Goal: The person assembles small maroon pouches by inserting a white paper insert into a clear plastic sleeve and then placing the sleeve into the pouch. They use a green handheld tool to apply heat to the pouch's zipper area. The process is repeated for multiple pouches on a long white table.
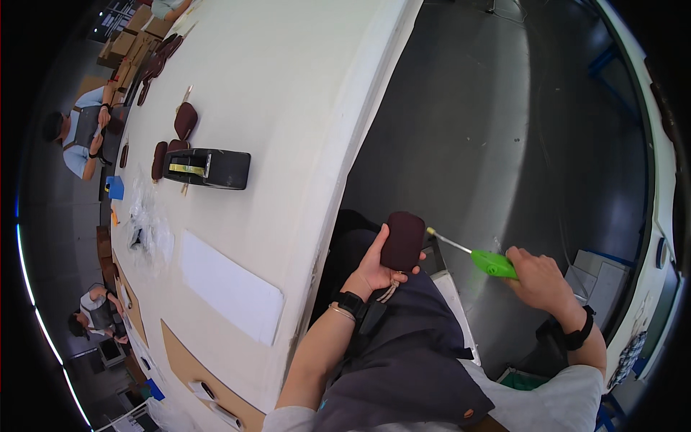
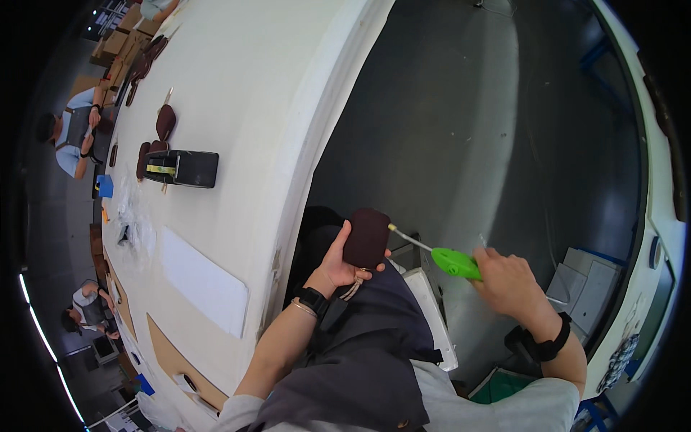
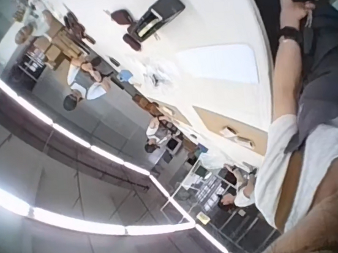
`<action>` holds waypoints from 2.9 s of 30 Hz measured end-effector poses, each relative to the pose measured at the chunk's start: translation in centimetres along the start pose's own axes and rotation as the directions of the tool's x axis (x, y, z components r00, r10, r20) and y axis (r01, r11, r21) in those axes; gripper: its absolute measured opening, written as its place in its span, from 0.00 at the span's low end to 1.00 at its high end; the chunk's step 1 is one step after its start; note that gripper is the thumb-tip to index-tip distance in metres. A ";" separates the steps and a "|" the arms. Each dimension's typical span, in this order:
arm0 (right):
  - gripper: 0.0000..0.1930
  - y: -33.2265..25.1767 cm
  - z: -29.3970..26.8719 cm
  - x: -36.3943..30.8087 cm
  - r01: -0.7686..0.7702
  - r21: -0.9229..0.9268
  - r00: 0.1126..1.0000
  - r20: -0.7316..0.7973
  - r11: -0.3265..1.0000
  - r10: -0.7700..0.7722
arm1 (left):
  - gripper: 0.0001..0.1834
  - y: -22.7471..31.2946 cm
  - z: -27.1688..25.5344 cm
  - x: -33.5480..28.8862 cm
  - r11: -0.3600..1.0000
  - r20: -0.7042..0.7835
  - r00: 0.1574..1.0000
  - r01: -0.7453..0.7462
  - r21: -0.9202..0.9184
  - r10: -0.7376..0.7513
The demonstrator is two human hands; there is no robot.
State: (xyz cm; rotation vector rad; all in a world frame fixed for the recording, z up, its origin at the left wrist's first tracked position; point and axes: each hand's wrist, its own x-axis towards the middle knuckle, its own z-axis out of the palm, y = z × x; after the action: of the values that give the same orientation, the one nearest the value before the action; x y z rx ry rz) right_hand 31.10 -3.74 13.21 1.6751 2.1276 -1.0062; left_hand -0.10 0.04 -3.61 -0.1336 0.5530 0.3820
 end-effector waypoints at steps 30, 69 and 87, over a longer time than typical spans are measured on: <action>0.12 -2.1 0.2 0.3 0.093 -0.157 0.996 0.022 0.983 -0.091 | 0.59 -1.3 2.1 -0.3 -0.564 0.366 0.520 0.294 0.772 0.772; 0.16 -13.6 -13.4 18.5 0.457 -0.039 0.752 -0.516 0.889 -0.410 | 0.37 -4.4 6.2 -21.7 0.470 0.360 0.414 -0.879 -0.080 0.836; 0.09 -40.2 -5.2 21.8 0.909 -0.132 0.284 -0.498 0.395 -0.819 | 0.12 -11.0 0.7 -34.0 0.144 -0.126 -0.155 0.107 0.984 0.980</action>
State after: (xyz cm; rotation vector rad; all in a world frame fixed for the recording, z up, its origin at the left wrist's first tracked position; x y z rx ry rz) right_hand -11.78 12.03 18.81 0.6410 3.5917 -1.0582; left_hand -22.11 -20.73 15.45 1.1463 2.2274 1.0171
